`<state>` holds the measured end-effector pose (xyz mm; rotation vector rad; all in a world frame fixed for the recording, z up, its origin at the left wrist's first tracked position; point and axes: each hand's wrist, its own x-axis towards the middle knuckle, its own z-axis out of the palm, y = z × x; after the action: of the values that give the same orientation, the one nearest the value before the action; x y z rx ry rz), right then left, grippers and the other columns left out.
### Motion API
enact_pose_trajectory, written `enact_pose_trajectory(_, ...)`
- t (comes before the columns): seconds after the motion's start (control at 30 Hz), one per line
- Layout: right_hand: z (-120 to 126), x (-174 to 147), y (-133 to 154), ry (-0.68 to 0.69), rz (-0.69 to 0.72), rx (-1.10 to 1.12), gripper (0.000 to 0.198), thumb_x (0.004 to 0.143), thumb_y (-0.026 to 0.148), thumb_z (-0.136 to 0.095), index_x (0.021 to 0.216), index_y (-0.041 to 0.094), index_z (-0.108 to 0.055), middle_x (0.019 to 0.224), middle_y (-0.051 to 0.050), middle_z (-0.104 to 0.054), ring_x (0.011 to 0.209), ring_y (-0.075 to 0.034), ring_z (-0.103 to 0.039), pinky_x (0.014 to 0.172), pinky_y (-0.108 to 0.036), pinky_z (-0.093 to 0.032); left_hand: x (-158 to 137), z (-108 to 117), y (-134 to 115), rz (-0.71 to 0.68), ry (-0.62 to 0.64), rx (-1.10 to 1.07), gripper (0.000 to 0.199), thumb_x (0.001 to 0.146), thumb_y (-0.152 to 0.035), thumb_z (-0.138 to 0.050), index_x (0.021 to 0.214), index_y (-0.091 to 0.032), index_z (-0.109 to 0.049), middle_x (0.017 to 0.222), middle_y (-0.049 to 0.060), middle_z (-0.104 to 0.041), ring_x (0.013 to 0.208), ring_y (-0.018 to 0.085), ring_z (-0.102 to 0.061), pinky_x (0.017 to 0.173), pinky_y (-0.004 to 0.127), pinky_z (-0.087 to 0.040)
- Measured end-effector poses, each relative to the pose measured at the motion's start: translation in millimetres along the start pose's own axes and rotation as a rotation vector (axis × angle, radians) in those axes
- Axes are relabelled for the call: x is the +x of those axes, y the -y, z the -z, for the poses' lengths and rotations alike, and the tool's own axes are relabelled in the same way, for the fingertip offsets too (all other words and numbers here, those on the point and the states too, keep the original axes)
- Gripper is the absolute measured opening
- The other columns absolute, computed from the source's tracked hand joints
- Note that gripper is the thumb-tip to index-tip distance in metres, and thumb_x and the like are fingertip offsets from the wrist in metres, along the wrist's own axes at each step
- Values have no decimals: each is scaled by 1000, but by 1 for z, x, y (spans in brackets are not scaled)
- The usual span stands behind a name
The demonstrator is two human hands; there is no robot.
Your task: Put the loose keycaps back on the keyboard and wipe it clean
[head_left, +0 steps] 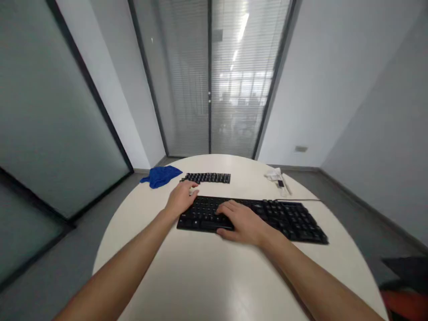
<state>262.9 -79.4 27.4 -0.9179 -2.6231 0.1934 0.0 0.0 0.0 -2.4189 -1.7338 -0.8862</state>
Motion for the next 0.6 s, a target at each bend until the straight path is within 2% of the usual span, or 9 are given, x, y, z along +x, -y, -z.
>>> enact_pose_trajectory(0.23, 1, -1, 1, -16, 4, 26, 38, 85, 37, -68, 116, 18, -58, 111, -10, -64, 104, -26, -57, 93, -39, -48, 36, 0, 9, -72, 100, 331, 25, 90, -26, -65, 114, -22, -69, 112, 8, -66, 108, 27, -59, 91, 36, -47)
enact_pose_trajectory(0.4, 0, -2, 0, -23, 8, 25, 38, 85, 37, -68, 115, 18, -58, 111, -10, -64, 104, -26, -57, 93, -39, -48, 49, -6, 6, -140, 143, 374, 25, 89, -23, -65, 114, -22, -69, 112, 10, -65, 109, 28, -57, 91, 37, -46)
enact_pose_trajectory(0.6, -1, -1, -1, -28, 9, 24, 40, 83, 38, -69, 115, 17, -58, 112, -10, -65, 105, -26, -57, 94, -39, -47, 58, -8, 0, -213, 214, 385, 16, 91, -17, -59, 99, -19, -73, 107, 11, -68, 107, 28, -55, 87, 36, -46)
